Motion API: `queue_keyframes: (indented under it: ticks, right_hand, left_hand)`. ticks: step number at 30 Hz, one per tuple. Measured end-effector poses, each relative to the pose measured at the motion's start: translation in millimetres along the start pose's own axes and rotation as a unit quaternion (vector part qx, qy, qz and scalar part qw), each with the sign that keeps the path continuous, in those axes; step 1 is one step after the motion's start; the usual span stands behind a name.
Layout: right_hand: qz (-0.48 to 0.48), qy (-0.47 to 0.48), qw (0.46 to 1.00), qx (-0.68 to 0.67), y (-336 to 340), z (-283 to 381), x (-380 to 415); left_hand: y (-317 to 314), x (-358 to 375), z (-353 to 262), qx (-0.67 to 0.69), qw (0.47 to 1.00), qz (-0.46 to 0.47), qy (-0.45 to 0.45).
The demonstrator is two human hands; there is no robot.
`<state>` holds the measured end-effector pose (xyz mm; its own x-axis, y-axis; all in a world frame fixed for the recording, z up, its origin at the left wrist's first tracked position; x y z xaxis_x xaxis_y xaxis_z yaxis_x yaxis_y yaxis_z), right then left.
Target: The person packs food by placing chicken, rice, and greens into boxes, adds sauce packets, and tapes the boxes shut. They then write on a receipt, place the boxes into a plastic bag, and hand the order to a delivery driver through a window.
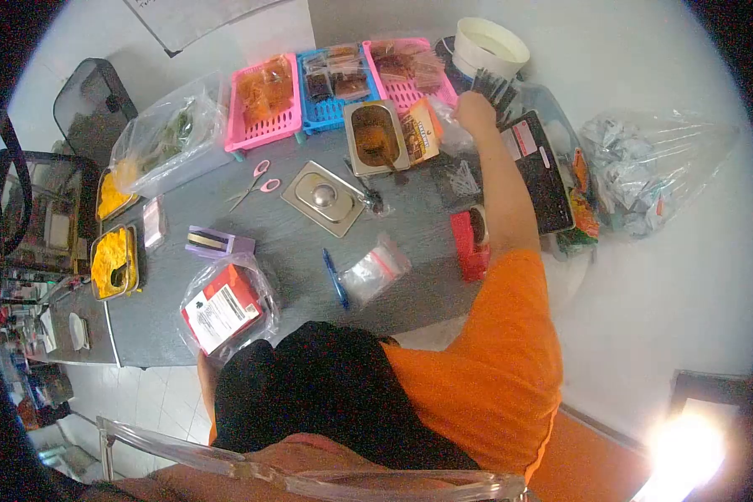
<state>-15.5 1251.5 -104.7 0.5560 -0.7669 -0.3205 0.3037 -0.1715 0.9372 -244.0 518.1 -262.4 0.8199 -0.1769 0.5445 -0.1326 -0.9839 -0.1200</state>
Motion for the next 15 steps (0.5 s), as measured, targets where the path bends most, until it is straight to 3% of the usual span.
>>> queue_keyframes:
  ticks: [1, 3, 5, 7, 9, 10, 12, 14, 15]
  right_hand:
    - [0.0, 0.0, 1.0, -0.001, 0.2, 1.5, 3.6]
    - [-0.087, 0.016, 0.996, -0.03, 7.8, 3.7, 8.3]
    - [-0.118, -0.01, 0.992, -0.053, -5.4, -8.2, 6.0]
    - [-0.15, -0.037, 0.985, -0.076, -11.2, -16.6, 7.0]
    - [-0.277, -0.059, 0.94, -0.192, 1.6, -16.8, 16.0]
    - [-0.279, -0.059, 0.939, -0.19, 6.4, -11.6, 22.2]
    - [-0.475, -0.127, 0.851, -0.187, 23.5, 4.8, 48.3]
    - [-0.592, -0.133, 0.773, -0.185, 45.4, 59.0, 84.1]
    - [-0.587, -0.086, 0.742, -0.312, 57.8, 109.9, 109.6]
  left_hand:
    - [2.1, -4.3, 4.5, 0.021, 0.999, 0.012, 0.023]
    - [10.8, -9.3, 11.5, 0.042, 0.998, 0.025, 0.045]
    - [7.3, 0.7, 8.1, -0.024, 0.997, -0.033, 0.068]
    - [-20.6, 30.4, -11.2, -0.042, 0.995, -0.023, 0.093]
    - [-21.9, 37.3, -9.6, -0.06, 0.991, -0.012, 0.118]
    - [-9.7, 31.9, 4.7, -0.041, 0.992, -0.002, 0.116]
    - [-11.2, 37.2, 2.1, -0.031, 0.993, -0.011, 0.116]
    - [-17.1, 27.8, -2.0, -0.034, 0.993, 0.002, 0.111]
    - [-16.8, 24.9, -2.7, -0.038, 0.993, 0.01, 0.108]
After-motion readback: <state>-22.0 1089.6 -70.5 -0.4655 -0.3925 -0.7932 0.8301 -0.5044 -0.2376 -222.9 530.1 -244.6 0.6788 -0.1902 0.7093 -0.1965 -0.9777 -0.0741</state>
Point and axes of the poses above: each hand's wrist, its own x-axis away from the middle knuckle, its own y-axis out of the back of the hand, z = x × y, the point moved 3 cm from there along -x, towards the middle knuckle, and after that the axes turned 13 degrees about -z, right-handed, at the moved point
